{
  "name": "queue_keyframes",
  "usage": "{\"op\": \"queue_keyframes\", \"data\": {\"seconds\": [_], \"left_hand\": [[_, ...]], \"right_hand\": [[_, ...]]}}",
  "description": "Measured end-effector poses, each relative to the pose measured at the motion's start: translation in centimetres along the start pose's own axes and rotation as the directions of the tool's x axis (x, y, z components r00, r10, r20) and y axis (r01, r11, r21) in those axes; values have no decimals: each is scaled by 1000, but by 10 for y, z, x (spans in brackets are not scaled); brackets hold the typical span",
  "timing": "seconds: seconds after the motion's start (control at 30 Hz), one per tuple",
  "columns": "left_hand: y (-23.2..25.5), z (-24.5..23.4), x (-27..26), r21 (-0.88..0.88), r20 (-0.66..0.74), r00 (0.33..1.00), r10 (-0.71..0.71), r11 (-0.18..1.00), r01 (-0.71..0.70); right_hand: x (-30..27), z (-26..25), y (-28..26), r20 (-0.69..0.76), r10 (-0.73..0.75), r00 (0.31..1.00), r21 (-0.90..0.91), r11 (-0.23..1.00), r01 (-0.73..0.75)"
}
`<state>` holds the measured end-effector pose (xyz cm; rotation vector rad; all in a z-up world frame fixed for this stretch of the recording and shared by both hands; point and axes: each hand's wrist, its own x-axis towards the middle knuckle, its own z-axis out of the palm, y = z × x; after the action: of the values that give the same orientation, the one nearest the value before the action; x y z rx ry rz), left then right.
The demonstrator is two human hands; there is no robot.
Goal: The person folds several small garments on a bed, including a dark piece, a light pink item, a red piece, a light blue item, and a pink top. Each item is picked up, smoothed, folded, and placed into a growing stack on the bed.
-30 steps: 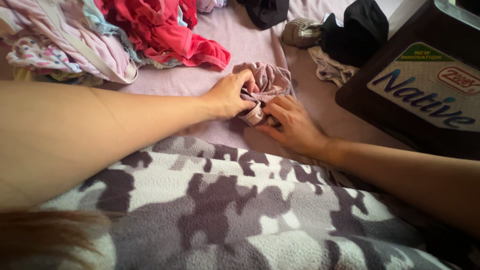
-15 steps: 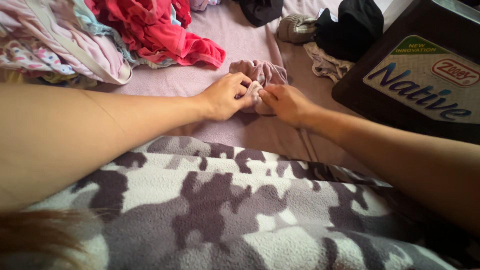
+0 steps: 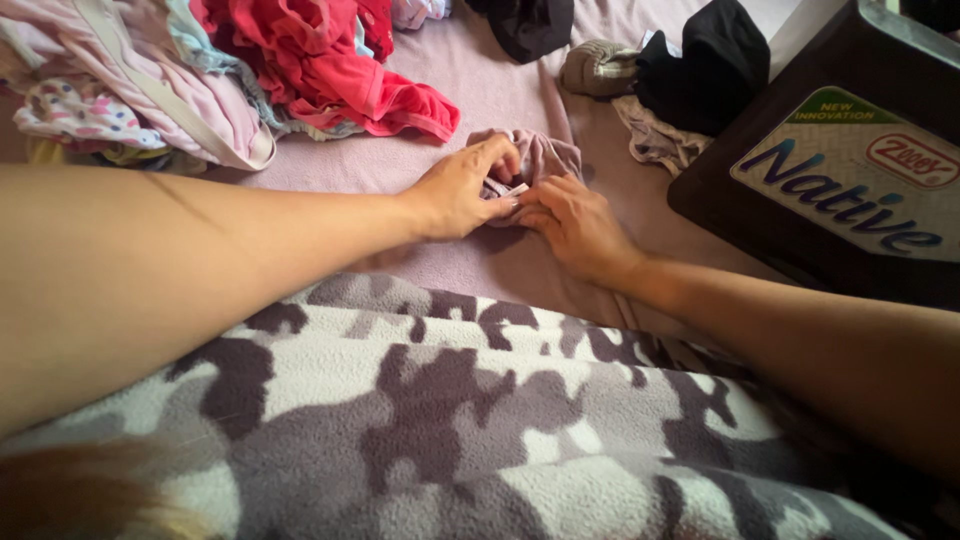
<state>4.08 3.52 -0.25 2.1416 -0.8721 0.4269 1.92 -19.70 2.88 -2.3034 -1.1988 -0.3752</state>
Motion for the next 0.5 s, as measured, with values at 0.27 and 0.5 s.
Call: {"op": "queue_keyframes", "data": {"seconds": [0.27,0.5], "left_hand": [[24,-12,-5,124,55,998,26,992,-33],[15,-2,11,128,-1,986,-168,978,167]], "right_hand": [[19,1,15,124,313,942,117,938,-327],[9,-4,-1,-77,243,967,114,966,-234]]}}
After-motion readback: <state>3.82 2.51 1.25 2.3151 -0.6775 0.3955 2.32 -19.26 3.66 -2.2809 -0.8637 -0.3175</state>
